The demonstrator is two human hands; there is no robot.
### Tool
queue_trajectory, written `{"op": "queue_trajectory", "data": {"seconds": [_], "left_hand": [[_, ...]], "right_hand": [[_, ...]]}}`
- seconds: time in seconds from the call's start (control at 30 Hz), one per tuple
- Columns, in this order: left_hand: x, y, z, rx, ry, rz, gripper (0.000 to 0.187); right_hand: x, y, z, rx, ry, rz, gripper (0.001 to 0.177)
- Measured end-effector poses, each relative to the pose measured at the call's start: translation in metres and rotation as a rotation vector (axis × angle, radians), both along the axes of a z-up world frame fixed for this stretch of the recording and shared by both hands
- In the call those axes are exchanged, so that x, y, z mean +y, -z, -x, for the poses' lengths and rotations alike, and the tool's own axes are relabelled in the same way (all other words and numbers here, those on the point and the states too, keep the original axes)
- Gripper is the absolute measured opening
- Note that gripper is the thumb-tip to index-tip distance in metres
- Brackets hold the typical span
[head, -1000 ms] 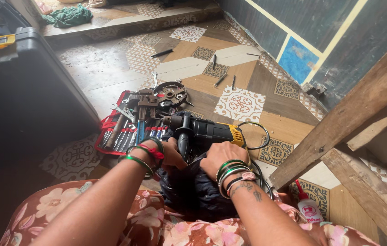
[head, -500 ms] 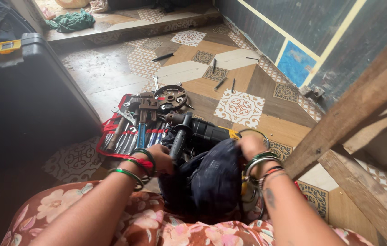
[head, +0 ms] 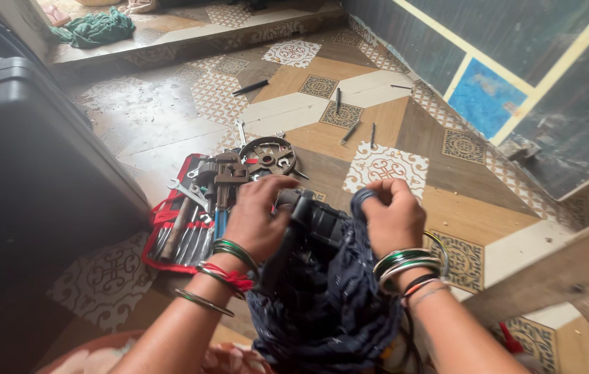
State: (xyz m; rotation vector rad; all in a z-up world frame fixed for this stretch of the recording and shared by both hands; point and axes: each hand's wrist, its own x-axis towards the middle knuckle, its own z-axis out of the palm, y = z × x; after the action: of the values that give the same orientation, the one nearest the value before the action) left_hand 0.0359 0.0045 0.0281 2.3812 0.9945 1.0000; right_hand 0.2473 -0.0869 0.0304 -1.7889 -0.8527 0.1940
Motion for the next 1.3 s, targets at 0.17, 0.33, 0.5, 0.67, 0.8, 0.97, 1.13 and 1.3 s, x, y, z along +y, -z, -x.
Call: {"op": "queue_trajectory", "data": {"seconds": [0.17, 0.33, 0.5, 0.67, 0.8, 0.97, 1.13, 1.3], "left_hand": [[-0.007, 0.002, -0.013, -0.028, -0.030, 0.192, 0.035], [0.006, 0.014, -0.013, 0.032, -0.057, 0.178, 0.037], [0.016, 0.018, -0.016, 0.112, -0.102, 0.237, 0.048], [0.021, 0.000, -0.004, 0.385, 0.025, 0.360, 0.084], [0.019, -0.011, -0.005, 0.584, 0.063, 0.414, 0.108], [0.014, -0.005, -0.008, 0.549, 0.015, 0.327, 0.104], [0.014, 0.000, -0.008, 0.508, -0.002, 0.306, 0.102], [0.016, -0.002, -0.007, 0.508, -0.009, 0.340, 0.103]], "right_hand": [[0.024, 0.011, 0.028, -0.202, -0.068, 0.128, 0.008], [0.033, 0.012, 0.027, -0.691, -0.355, 0.033, 0.007], [0.031, -0.010, 0.020, -0.481, -0.494, 0.310, 0.021], [0.046, -0.011, 0.038, -0.364, -0.394, 0.245, 0.016], [0.047, -0.009, 0.045, -0.511, -0.386, 0.228, 0.011], [0.040, -0.017, 0.046, -0.601, -0.337, 0.453, 0.011], [0.042, -0.016, 0.050, -0.859, -0.436, 0.343, 0.018], [0.039, -0.018, 0.053, -0.777, -0.406, 0.532, 0.032]]}}
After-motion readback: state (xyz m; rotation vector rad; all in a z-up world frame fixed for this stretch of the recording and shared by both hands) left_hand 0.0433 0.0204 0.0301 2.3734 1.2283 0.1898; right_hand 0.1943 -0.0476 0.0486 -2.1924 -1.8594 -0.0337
